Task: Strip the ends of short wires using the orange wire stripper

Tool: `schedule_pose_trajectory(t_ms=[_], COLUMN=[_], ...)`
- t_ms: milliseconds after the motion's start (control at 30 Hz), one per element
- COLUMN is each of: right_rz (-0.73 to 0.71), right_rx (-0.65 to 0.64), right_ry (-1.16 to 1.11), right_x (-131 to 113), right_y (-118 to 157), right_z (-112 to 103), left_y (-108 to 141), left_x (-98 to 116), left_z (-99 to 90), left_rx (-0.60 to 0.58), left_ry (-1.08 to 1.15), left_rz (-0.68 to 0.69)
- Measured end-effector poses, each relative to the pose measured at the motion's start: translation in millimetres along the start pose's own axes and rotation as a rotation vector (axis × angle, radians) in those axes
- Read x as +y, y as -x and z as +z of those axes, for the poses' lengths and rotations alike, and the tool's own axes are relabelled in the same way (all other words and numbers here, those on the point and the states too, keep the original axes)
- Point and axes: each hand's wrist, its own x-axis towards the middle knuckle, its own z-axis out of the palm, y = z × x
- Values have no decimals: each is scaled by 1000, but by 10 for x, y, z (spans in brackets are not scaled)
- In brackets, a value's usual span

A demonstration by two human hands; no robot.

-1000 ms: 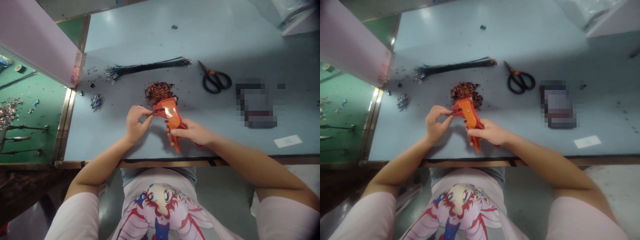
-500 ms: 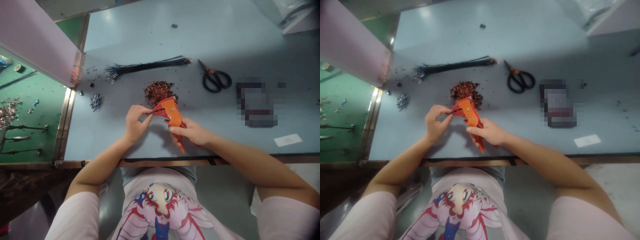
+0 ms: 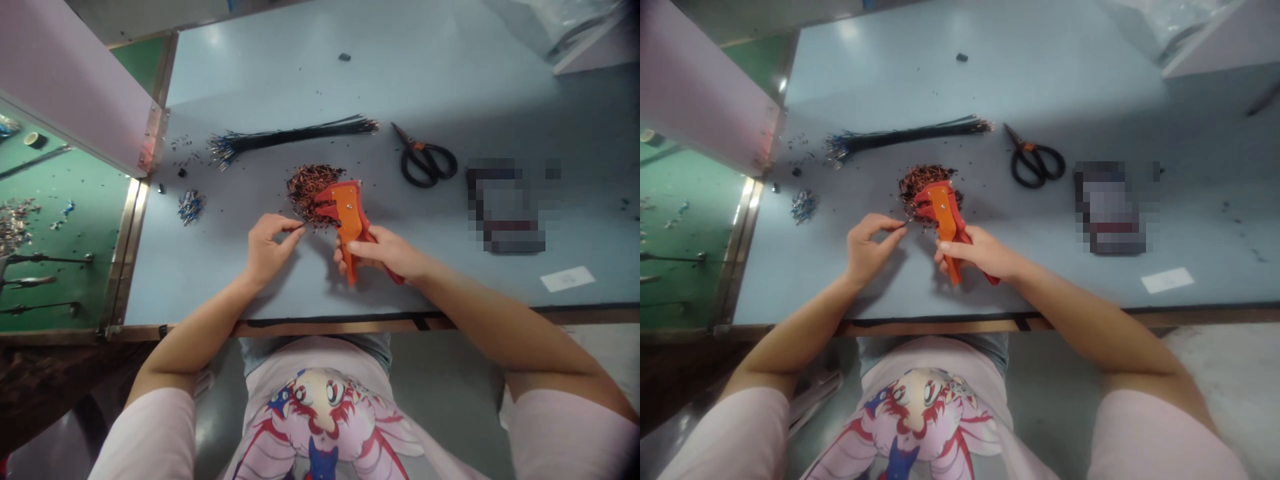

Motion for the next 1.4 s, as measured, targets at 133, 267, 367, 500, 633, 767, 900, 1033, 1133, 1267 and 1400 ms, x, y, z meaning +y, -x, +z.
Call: schedule_pose_trajectory(t_ms=[133,267,367,500,633,767,900,1033,1133,1267,1400], right_rz=[-154,-218,-208,-185,-164,-131,-148,-106,-71,-23,27], right_rx=[161,205,191,150,154,188,298,297,295,248,216], right_ry=[87,159,146,140,248,287,226,67,23,-20,-37], right_x=[18,33,23,0,-17,-33,-61,-88,-79,-48,-60], right_y=[-5,-10,0,20,36,31,-5,-34,-42,-45,-31], right_z=[-12,19,70,128,153,110,-18,-99,-95,-66,-39], left_y=[52,110,146,185,187,123,5,-63,-55,-37,-43], left_x=[131,243,270,263,255,225,141,86,94,101,82], left_z=[10,35,63,104,106,37,-58,-54,-10,1,-13], left_rx=[-95,-132,-175,-215,-262,-269,-115,-100,-144,-197,-232], left_ry=[83,55,45,32,34,-1,13,273,461,634,747], left_rz=[17,144,206,240,276,299,85,-351,-610,-768,-744])
